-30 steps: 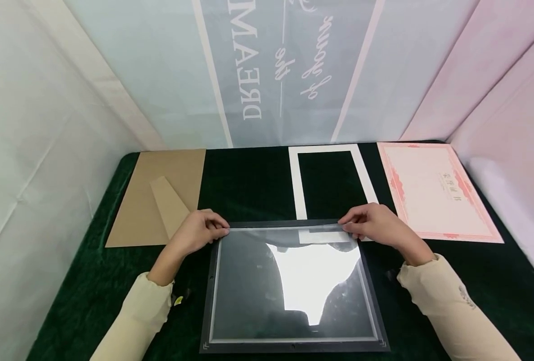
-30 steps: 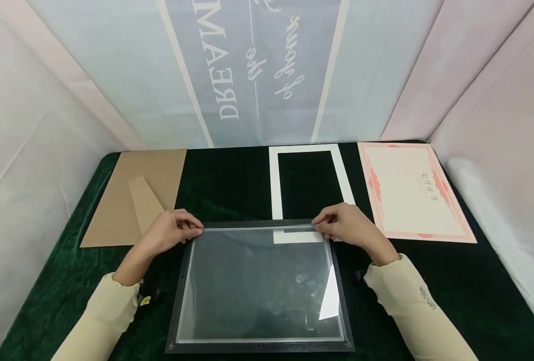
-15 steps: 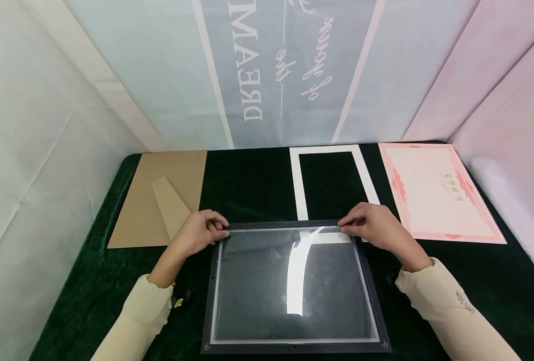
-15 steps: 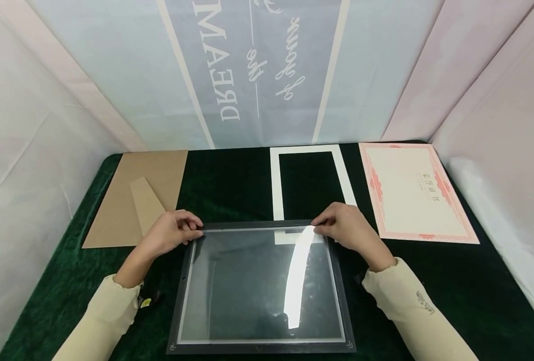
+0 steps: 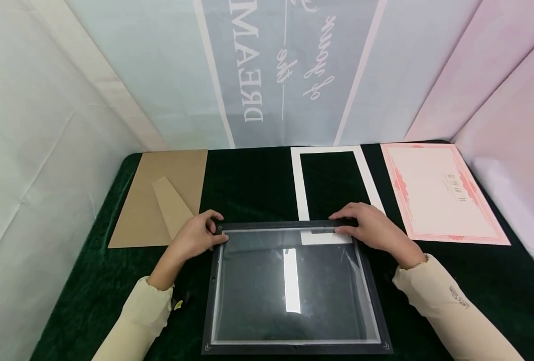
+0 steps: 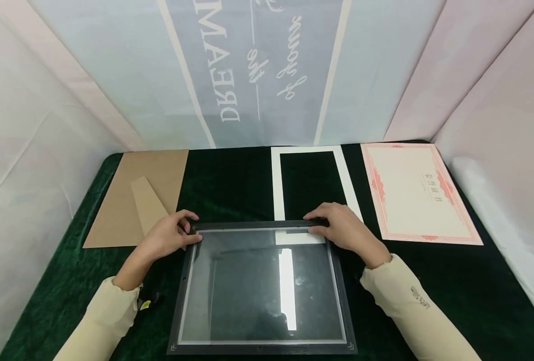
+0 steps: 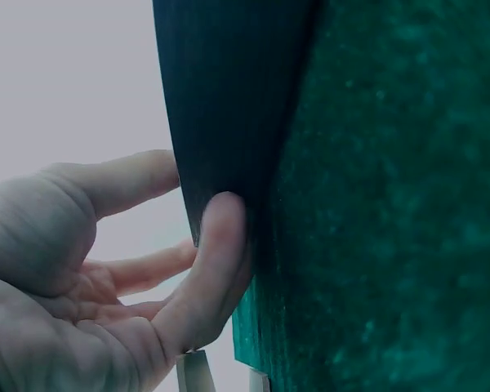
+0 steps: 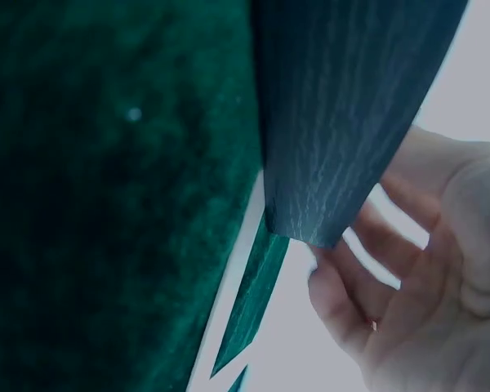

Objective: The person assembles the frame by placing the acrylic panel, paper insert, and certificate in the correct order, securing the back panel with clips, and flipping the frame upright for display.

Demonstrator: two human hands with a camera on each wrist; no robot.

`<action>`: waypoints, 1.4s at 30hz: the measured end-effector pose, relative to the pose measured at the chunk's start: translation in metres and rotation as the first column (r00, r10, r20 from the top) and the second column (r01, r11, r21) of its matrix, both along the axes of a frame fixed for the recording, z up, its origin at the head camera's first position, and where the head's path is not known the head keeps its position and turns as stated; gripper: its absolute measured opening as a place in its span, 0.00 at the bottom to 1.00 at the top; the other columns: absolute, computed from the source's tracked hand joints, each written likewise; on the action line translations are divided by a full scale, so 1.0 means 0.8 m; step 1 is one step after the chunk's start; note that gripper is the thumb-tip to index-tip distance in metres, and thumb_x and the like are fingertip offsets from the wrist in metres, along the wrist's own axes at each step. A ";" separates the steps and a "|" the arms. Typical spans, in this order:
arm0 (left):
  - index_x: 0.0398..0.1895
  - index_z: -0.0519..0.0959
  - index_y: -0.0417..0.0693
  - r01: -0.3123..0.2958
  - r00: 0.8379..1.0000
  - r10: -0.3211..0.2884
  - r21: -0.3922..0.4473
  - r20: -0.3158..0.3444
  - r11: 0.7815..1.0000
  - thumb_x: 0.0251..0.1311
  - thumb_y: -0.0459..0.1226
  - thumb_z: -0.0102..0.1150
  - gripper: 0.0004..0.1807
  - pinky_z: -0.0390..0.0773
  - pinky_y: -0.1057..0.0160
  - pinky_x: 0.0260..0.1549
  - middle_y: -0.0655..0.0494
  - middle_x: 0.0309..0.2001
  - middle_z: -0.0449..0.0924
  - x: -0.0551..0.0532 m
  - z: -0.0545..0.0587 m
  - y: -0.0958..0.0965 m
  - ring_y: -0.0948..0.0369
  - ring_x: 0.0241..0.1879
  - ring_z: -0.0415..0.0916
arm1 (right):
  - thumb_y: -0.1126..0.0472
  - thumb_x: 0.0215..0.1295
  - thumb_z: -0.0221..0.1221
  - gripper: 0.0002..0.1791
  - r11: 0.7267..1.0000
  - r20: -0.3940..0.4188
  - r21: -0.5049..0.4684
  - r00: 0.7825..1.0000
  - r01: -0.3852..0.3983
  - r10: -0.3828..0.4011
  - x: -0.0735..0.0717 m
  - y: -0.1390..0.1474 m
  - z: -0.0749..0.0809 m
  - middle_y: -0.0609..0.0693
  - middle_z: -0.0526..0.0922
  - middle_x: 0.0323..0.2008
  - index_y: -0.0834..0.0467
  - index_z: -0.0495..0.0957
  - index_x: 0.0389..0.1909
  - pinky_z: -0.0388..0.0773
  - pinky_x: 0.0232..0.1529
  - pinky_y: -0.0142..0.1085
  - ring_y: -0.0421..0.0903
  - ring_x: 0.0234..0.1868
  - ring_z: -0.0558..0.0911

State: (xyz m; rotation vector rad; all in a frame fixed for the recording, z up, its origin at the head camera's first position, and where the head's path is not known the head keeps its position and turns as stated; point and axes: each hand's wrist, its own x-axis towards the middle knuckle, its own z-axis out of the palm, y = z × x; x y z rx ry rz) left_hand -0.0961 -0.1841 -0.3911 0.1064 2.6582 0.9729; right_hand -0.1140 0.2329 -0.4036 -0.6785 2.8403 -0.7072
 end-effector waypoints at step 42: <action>0.49 0.81 0.44 0.035 0.989 -0.031 0.024 -0.143 0.999 0.60 0.35 0.68 0.14 0.80 0.64 0.23 0.46 0.35 0.80 -0.058 0.013 0.014 0.61 0.20 0.79 | 0.66 0.63 0.64 0.11 0.996 -0.221 0.083 0.975 0.038 -0.019 -0.011 -0.004 0.012 0.51 0.89 0.44 0.53 0.87 0.46 0.78 0.36 0.42 0.47 0.38 0.84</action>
